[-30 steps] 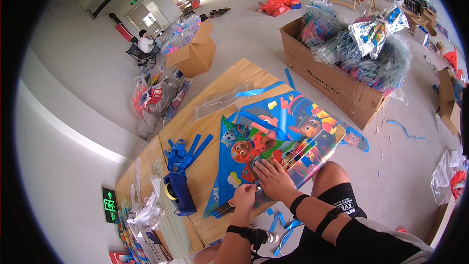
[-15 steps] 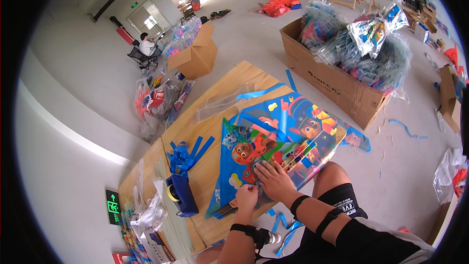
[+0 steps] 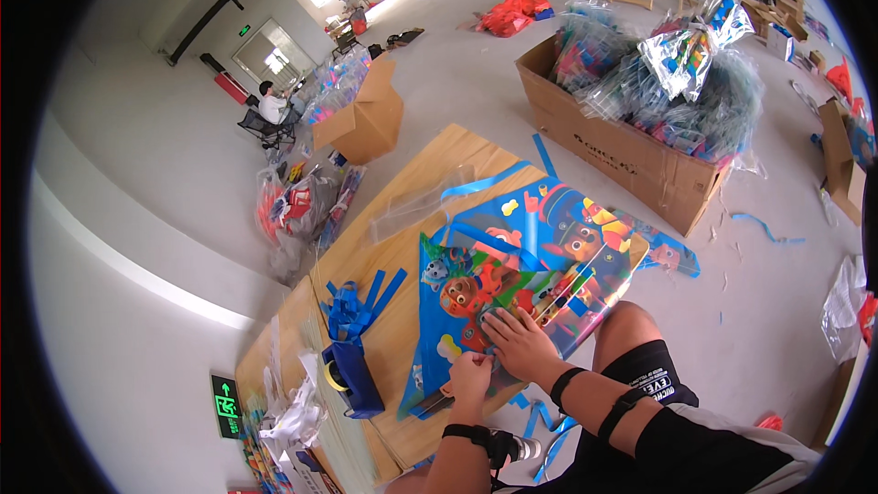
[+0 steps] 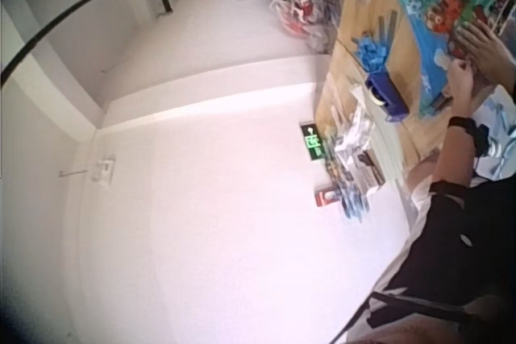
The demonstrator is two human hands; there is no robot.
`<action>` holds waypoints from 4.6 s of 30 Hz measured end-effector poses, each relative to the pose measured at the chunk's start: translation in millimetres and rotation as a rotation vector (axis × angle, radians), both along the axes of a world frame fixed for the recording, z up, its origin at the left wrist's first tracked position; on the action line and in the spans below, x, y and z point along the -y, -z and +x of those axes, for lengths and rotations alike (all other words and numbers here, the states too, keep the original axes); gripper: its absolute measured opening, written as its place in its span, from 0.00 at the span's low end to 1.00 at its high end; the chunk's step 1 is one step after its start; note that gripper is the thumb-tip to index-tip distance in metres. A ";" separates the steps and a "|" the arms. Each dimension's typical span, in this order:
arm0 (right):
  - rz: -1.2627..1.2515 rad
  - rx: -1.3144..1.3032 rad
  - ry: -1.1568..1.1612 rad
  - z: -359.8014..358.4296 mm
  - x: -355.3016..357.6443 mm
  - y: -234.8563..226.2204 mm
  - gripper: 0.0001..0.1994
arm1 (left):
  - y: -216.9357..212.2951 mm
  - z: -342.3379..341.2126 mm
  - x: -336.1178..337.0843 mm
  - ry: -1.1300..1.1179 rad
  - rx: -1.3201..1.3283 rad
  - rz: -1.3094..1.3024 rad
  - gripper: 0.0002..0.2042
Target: Assembling a kite by attaching plastic supports and securing them with tape.
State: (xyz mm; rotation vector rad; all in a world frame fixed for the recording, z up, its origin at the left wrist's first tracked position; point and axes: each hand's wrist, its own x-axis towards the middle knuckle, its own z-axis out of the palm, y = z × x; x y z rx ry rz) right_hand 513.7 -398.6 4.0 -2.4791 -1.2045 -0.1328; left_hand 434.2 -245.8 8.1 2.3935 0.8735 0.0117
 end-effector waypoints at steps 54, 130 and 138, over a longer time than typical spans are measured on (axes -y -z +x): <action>-0.020 0.014 0.017 0.7 -0.6 4.7 0.28 | 2.5 -23.0 26.3 0.063 0.461 0.046 0.07; -0.054 0.012 -0.049 -0.4 -5.8 -5.6 0.36 | 9.4 -159.4 -16.7 0.141 0.147 0.322 0.36; -0.113 -0.005 -0.053 -0.3 -5.4 -3.8 0.38 | 12.4 -152.7 -10.5 0.074 0.073 0.440 0.36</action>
